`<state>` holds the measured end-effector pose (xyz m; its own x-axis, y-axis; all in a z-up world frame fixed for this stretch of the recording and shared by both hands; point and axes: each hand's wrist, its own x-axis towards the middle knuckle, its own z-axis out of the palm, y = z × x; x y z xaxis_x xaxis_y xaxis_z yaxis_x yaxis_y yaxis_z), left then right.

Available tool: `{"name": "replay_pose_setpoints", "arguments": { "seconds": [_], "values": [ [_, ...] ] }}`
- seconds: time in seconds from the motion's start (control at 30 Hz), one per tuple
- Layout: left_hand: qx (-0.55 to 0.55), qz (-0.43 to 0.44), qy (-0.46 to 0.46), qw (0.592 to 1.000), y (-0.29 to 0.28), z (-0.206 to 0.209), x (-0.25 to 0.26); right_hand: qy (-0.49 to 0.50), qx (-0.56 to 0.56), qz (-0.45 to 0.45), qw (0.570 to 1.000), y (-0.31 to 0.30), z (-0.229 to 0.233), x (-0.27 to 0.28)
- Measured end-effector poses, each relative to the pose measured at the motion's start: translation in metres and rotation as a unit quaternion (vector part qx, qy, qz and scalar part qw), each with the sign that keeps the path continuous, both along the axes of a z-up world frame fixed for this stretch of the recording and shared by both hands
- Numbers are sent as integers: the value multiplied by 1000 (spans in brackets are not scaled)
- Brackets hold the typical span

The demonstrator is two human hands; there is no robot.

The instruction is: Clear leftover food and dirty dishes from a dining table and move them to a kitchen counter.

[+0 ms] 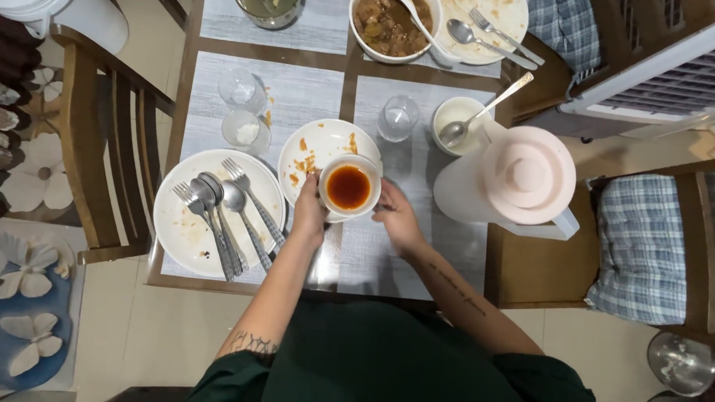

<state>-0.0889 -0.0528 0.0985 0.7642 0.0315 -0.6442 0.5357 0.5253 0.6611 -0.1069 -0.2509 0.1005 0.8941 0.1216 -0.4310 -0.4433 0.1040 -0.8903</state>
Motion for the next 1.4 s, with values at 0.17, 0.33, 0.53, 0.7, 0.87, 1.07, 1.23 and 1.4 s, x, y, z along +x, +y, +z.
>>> {"name": "replay_pose_setpoints", "arguments": {
  "seconds": [0.17,0.33,0.53,0.7,0.87,1.07,1.23,1.4],
  "values": [
    [-3,-16,-1,1000,-20,21,-8,-20,23,13,999,-18,29,-10],
    [27,-93,32,995,-58,57,-33,6,66,-30,997,-50,52,-47],
    [-1,-141,30,990,-98,25,-53,62,27,-108,992,-88,24,-80],
    [56,-153,14,987,-110,2,-54,36,55,-113,991,-107,-3,-83],
    [160,-168,-79,969,-104,7,-57,15,-26,-31,999,-110,-6,-80],
    [232,-117,-148,954,-74,20,-58,-263,-406,43,874,-45,91,-68],
    [347,-31,-185,919,-31,0,-55,-203,-274,102,934,11,91,-37],
    [383,33,-131,914,32,11,-67,-152,-12,173,973,58,26,-19]
  ]
}}
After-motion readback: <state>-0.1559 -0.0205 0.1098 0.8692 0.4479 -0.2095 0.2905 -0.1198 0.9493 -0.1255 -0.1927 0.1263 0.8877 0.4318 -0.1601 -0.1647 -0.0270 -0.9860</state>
